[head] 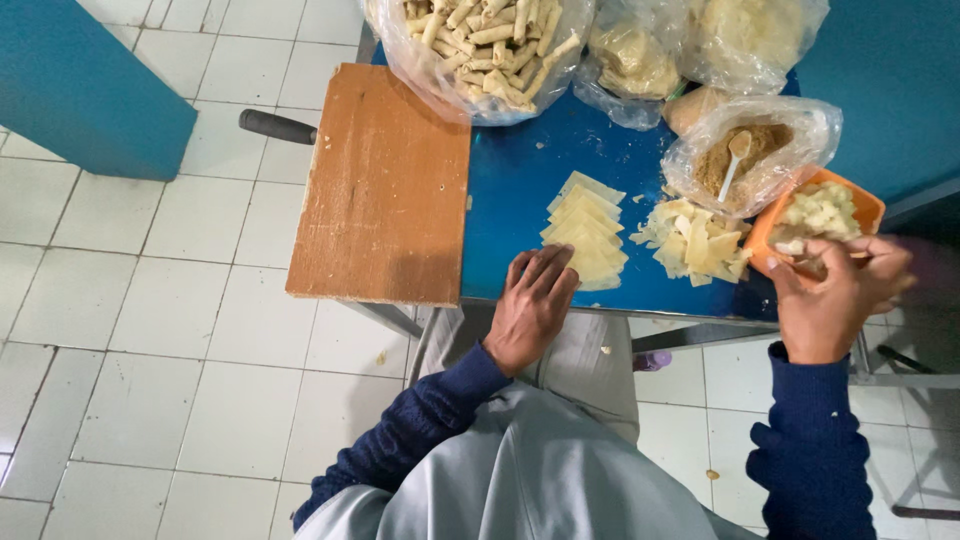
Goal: The person sits at a table and folds flat dough pieces into layered stacks, sprinkling brown powder from a plastic bag with a spoon between layers. Finished stacks are placed into an orange container beside the work area.
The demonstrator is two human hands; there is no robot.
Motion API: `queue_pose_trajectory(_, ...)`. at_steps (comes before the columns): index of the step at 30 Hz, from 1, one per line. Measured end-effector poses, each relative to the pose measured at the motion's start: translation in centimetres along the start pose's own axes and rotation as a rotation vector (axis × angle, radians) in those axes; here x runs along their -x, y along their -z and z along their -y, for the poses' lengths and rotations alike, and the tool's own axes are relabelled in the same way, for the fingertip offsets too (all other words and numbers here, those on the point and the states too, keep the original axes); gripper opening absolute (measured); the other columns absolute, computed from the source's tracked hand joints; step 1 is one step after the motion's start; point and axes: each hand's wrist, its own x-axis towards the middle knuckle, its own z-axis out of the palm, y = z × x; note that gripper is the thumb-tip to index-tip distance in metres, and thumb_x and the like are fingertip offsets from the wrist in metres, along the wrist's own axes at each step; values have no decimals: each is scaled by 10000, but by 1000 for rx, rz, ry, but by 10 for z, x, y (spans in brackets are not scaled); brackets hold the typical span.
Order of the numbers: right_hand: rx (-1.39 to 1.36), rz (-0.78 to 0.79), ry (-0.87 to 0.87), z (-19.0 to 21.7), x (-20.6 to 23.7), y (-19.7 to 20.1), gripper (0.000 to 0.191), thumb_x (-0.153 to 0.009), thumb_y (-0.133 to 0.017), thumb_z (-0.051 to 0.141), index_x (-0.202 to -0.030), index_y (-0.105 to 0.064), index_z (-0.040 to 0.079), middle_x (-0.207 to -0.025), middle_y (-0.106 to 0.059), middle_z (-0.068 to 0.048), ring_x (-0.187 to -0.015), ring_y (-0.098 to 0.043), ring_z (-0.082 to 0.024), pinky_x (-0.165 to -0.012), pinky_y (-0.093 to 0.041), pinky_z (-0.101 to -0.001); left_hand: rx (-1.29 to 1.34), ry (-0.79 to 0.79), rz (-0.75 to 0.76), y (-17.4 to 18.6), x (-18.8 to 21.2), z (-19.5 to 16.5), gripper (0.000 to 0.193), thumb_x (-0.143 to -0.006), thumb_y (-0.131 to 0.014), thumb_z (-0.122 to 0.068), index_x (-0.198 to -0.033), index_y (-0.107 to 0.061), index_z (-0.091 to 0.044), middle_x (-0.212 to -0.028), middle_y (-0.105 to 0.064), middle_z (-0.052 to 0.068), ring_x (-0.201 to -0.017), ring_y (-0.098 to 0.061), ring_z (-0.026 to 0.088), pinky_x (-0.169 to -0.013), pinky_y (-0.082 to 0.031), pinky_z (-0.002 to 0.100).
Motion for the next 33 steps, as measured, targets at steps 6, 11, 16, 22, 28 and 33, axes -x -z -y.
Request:
queue_pose_trajectory(6,437,-38,110,-7,21,21,316,-809,-932,217,-998,-702,112,-1269,-431,-123,-1302,-384,-339,-1083,-309,-494,-18,8,6,-3,0,1,115,-962,-628,-75,-1058,-577,-36,-1363,-611,193,-1331,-549,358,-1155,-395,522)
queue_pose_trajectory(11,377,-45,118,-11,20,14,261,-785,-855,155,-981,-687,118,-1255,-446,-92,-1269,-438,-276,-1136,-315,-477,19,24,1,-4,2,1,106,-981,-628,-94,-1055,-584,-32,-1349,-613,193,-1319,-554,353,-1157,-400,519)
queue_pose_trajectory(16,145,-19,185,21,10,5,266,-848,-861,84,-1059,-701,90,-1289,-448,-106,-1261,-459,-266,-1167,-279,-474,69,44,11,-7,3,2,162,-999,-613,-97,-1134,-600,-9,-1371,-590,190,-1336,-554,354,-1185,-399,509)
queue_pose_trajectory(22,-167,302,359,123,13,-51,623,-905,-624,-72,-1400,-712,294,-1216,-445,-75,-1123,-424,-260,-1000,-334,-445,-99,37,16,-6,7,2,402,-1030,-568,-109,-1404,-548,37,-1513,-506,213,-1446,-467,350,-1205,-366,500)
queue_pose_trajectory(28,488,242,703,160,11,-61,580,-981,-604,88,-1479,-643,384,-1214,-499,26,-1110,-449,-253,-946,-312,-519,-72,94,100,-2,1,2,471,-1020,-595,-235,-1403,-552,35,-1505,-500,193,-1450,-443,331,-1173,-348,520)
queue_pose_trajectory(33,759,195,838,150,-1,-54,518,-1018,-564,158,-1486,-599,378,-1305,-507,82,-1202,-451,-178,-1031,-302,-537,-170,49,99,2,-2,-2,489,-1003,-610,-253,-1383,-560,51,-1471,-522,193,-1432,-463,322,-1188,-351,536)
